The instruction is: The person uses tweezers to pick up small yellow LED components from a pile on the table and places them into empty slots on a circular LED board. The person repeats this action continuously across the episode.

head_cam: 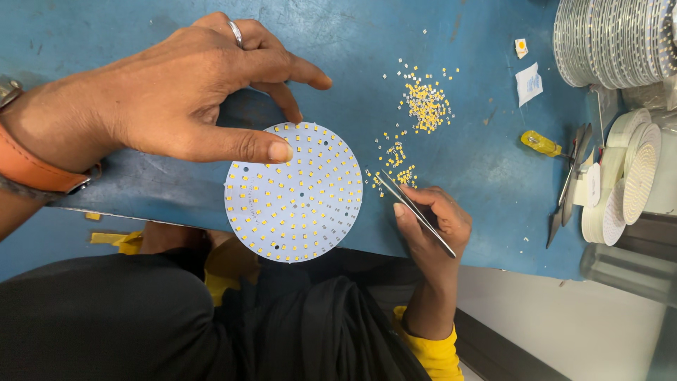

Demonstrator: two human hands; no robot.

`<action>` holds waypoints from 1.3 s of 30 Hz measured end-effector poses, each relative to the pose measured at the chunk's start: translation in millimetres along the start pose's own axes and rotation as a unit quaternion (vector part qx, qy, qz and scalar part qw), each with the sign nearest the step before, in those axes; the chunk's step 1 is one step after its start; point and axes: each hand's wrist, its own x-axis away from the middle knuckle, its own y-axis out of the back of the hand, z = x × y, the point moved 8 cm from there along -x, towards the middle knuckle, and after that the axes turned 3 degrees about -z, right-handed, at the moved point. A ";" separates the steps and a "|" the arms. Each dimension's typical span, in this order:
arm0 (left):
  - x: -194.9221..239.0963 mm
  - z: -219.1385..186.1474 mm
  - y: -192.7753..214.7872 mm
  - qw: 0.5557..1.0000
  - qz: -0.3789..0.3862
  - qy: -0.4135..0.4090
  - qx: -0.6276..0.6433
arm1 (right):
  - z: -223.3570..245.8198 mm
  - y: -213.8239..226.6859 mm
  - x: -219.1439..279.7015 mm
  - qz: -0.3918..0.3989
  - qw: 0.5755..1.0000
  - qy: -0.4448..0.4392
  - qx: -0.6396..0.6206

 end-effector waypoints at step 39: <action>8.2 0.3 -0.8 1.000 0.011 -0.013 -0.006 | 33.5 -34.9 7.2 0.134 0.984 0.095 -0.068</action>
